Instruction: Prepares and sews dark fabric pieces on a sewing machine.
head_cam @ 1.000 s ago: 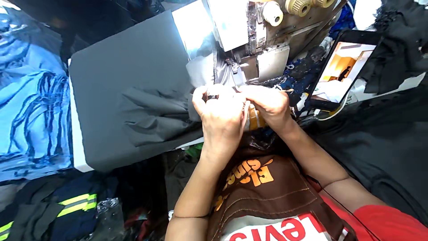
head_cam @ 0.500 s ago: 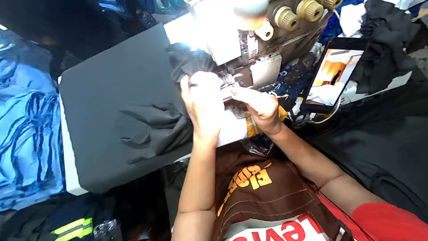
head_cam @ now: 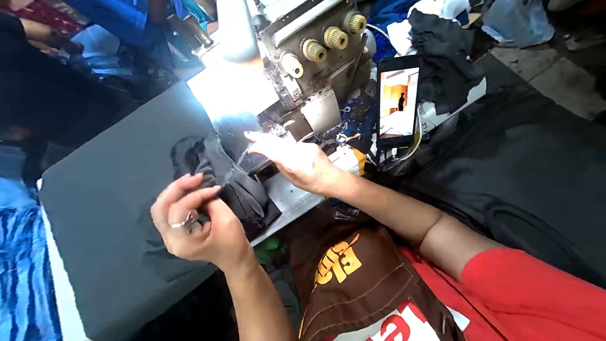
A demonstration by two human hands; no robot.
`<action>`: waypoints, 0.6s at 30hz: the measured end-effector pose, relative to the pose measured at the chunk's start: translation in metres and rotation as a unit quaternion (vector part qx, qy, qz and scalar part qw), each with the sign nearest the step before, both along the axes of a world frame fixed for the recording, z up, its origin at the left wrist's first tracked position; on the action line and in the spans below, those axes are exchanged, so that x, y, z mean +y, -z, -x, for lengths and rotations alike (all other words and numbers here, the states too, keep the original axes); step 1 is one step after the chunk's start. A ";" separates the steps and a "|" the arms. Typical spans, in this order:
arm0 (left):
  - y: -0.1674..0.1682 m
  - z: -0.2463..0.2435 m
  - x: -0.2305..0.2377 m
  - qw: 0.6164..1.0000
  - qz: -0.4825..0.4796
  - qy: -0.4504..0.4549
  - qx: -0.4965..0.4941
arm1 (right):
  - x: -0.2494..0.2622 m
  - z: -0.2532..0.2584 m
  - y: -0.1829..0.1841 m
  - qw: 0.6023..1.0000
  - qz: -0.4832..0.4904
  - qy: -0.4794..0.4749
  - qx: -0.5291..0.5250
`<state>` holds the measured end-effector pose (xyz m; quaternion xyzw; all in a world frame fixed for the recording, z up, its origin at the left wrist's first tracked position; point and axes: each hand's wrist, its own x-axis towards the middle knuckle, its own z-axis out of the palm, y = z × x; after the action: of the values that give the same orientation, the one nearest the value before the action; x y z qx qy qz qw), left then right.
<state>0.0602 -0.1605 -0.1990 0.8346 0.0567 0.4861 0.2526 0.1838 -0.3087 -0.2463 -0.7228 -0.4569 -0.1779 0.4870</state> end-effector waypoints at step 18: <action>0.054 0.037 -0.057 0.954 -0.103 0.236 0.151 | -0.060 0.000 0.017 0.876 -0.039 -0.058 0.477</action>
<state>0.0233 -0.2172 -0.2529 0.9095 -0.1550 0.2838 0.2612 0.1840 -0.3686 -0.2629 -0.6729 -0.2029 0.1986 0.6831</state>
